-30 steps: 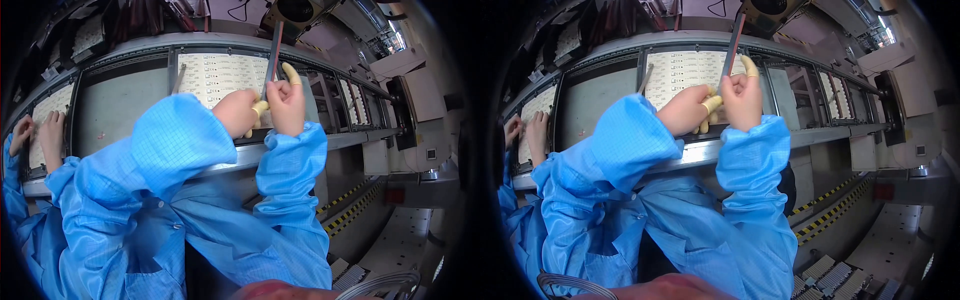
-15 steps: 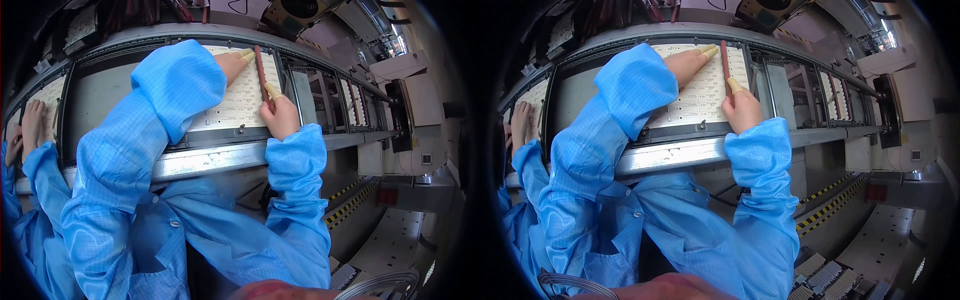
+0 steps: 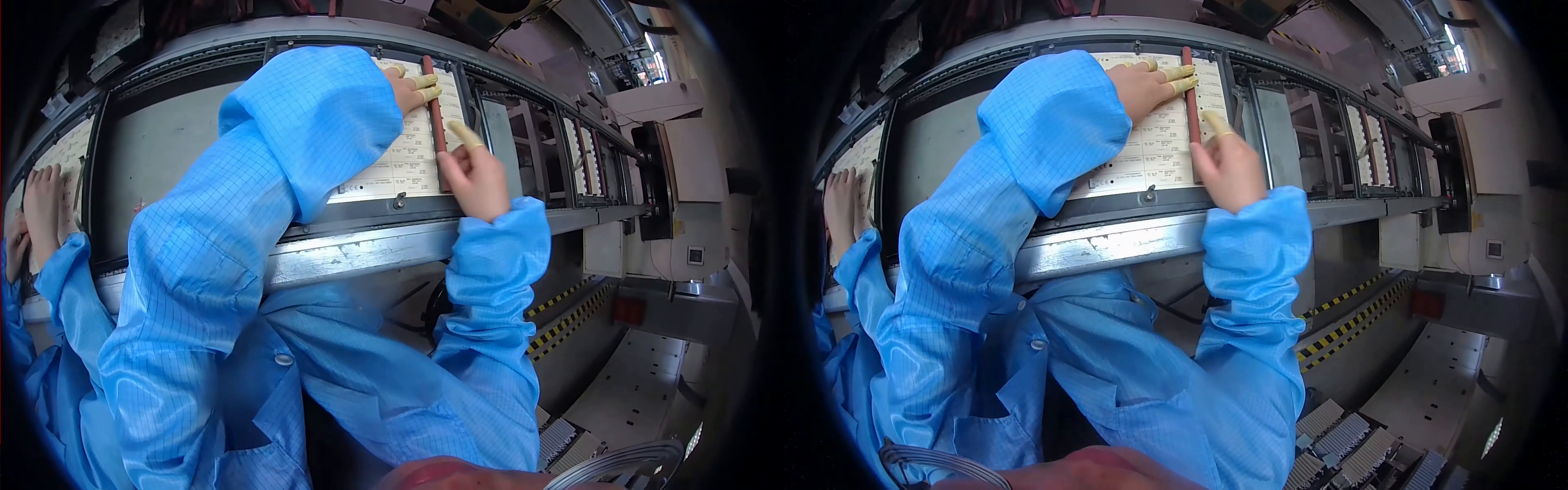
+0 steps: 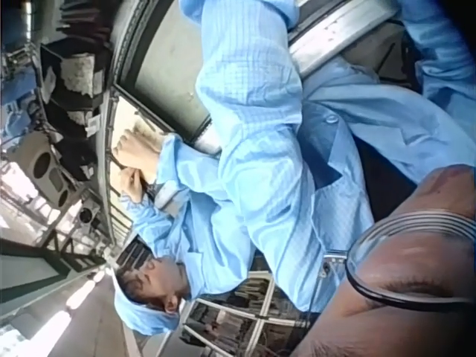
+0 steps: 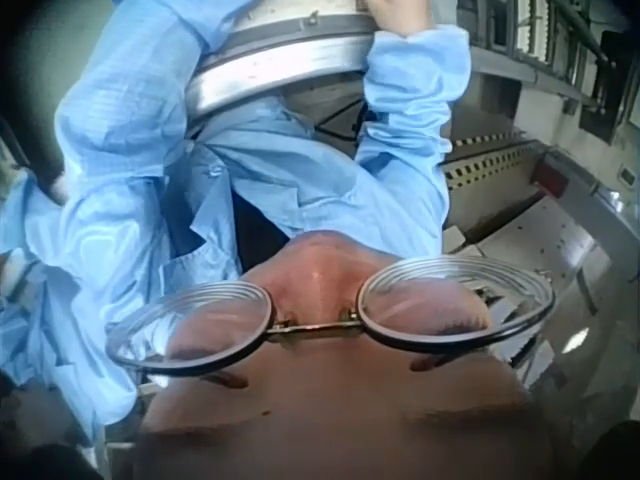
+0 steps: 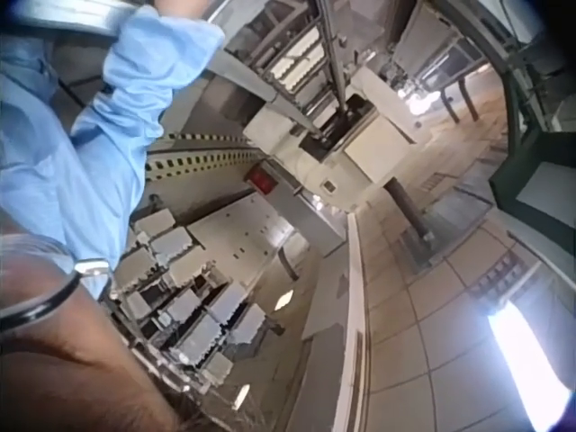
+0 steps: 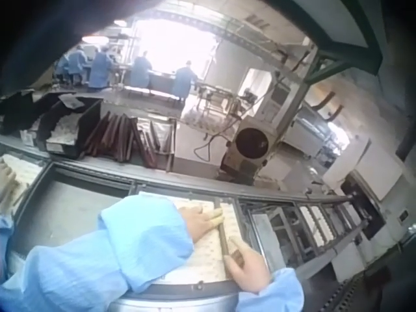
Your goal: Assemble and inspect electronic panels on a production rack by applying labels and measuring components.
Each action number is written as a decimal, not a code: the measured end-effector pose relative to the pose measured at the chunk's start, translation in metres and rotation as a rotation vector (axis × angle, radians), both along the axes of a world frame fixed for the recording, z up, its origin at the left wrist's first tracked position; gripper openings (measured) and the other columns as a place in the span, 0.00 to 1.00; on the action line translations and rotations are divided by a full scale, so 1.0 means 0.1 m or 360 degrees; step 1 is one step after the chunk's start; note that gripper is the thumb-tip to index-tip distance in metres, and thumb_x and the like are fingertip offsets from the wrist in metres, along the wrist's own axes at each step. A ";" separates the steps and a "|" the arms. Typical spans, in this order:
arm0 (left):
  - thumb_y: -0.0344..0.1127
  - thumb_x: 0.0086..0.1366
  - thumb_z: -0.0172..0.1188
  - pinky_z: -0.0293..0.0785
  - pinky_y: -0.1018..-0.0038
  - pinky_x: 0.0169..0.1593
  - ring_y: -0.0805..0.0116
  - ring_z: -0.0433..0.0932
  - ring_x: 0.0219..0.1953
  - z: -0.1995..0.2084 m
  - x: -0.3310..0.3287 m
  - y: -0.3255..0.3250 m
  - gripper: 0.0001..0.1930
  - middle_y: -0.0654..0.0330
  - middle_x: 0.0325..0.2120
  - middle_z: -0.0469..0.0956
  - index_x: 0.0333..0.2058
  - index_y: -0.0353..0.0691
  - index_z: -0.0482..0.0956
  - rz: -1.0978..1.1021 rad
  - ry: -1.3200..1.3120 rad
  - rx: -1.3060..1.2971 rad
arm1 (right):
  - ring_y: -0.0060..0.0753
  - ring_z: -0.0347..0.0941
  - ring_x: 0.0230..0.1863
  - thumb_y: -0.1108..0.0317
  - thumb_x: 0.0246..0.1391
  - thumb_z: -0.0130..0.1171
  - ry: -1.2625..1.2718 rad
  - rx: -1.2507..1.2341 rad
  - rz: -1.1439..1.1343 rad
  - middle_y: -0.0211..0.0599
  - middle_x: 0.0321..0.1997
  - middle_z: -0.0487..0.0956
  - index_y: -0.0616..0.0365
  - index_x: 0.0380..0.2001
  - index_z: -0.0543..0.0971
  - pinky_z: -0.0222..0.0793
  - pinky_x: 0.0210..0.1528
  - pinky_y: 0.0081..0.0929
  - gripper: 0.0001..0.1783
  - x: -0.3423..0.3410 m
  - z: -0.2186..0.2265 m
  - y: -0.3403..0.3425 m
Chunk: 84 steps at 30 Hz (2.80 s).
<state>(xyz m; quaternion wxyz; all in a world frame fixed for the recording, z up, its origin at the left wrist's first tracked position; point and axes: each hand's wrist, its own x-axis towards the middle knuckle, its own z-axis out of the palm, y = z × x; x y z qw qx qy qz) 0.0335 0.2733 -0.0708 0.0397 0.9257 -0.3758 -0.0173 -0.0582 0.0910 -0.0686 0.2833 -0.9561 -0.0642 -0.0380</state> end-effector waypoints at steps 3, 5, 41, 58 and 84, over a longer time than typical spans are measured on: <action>0.31 0.56 0.54 0.66 0.63 0.56 0.51 0.61 0.59 -0.03 -0.03 -0.01 0.37 0.63 0.61 0.58 0.63 0.58 0.49 -0.0016 -0.0054 -0.0097 | 0.17 0.66 0.22 0.72 0.48 0.59 -0.0187 -0.0011 -0.0160 0.30 0.24 0.72 0.57 0.48 0.73 0.65 0.26 0.17 0.21 -0.07 0.10 -0.17; 0.28 0.54 0.56 0.66 0.62 0.56 0.52 0.60 0.60 0.05 -0.06 -0.04 0.40 0.64 0.63 0.53 0.63 0.59 0.48 0.0073 0.0068 0.0022 | 0.20 0.67 0.23 0.72 0.46 0.61 -0.0227 -0.0293 -0.0212 0.31 0.26 0.74 0.57 0.43 0.76 0.66 0.28 0.20 0.17 -0.08 0.16 -0.30; 0.47 0.56 0.55 0.71 0.60 0.41 0.50 0.77 0.37 0.32 0.41 1.39 0.20 0.45 0.32 0.77 0.34 0.32 0.77 0.1180 -0.0265 -0.1100 | 0.15 0.66 0.34 0.75 0.53 0.55 -0.0141 0.0607 -0.0301 0.25 0.33 0.72 0.63 0.44 0.74 0.63 0.38 0.13 0.14 -0.26 0.25 -0.02; 0.48 0.60 0.57 0.57 0.80 0.18 0.79 0.59 0.12 -0.03 0.56 1.82 0.17 0.67 0.13 0.67 0.24 0.38 0.75 0.1552 0.0726 -0.2316 | 0.14 0.65 0.28 0.75 0.55 0.52 0.0146 0.0842 -0.0126 0.27 0.30 0.73 0.64 0.44 0.74 0.63 0.31 0.13 0.13 -0.49 0.48 0.26; 0.42 0.59 0.54 0.73 0.64 0.36 0.54 0.77 0.30 -0.02 -0.27 1.26 0.14 0.49 0.29 0.78 0.32 0.36 0.78 0.0736 0.0051 -0.0940 | 0.16 0.62 0.15 0.67 0.48 0.61 -0.0353 -0.0102 0.0048 0.27 0.14 0.67 0.62 0.57 0.62 0.61 0.20 0.21 0.34 0.06 0.15 1.14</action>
